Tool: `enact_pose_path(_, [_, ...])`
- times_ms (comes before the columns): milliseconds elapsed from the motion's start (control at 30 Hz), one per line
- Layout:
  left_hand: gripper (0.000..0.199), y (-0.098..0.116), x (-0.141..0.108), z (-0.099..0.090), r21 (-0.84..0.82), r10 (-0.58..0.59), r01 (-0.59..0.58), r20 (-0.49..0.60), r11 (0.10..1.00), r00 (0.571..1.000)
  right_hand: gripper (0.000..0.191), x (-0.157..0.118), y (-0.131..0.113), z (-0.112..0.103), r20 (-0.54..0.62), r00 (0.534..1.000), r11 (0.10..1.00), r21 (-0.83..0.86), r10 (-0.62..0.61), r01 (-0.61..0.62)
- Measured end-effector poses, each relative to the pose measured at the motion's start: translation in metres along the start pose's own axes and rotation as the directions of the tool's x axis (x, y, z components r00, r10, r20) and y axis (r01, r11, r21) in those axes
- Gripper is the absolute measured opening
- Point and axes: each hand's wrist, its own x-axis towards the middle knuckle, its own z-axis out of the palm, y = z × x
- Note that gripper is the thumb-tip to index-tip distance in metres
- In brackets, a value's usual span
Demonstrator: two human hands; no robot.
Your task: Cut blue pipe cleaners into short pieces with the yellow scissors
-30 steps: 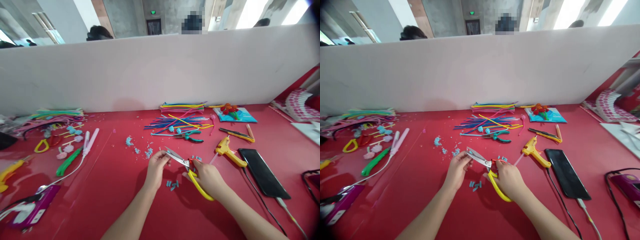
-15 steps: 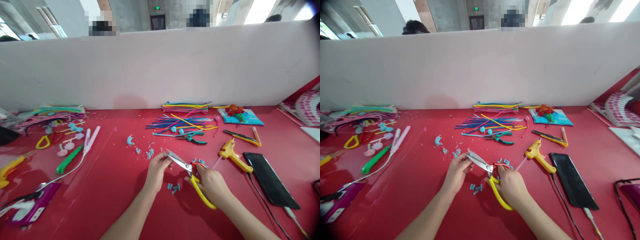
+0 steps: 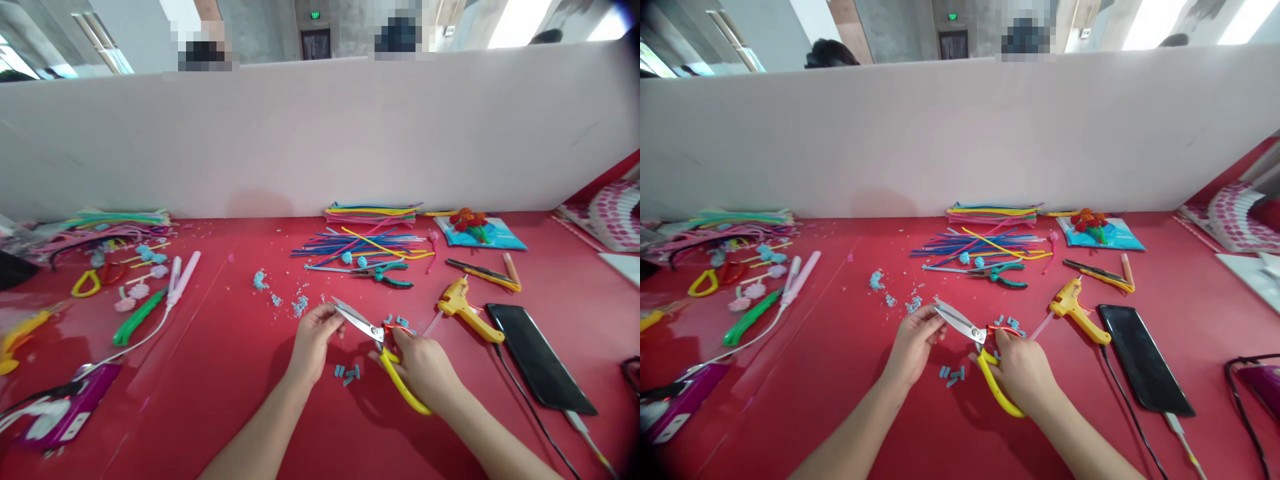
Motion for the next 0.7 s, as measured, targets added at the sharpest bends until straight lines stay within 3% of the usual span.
enact_pose_path(567, [0.009,0.0034,0.0,-0.0009,0.006,-0.028,0.028,0.006,1.0,1.0,0.03,0.0002,0.0033,0.0021,0.025,0.999,0.999,-0.033,0.042,-0.042])
enact_pose_path(700, [0.012,0.0023,0.001,-0.0001,-0.022,-0.059,0.059,0.011,0.998,0.998,0.029,0.0015,-0.0006,-0.0043,-0.017,0.996,0.997,0.006,0.082,-0.082])
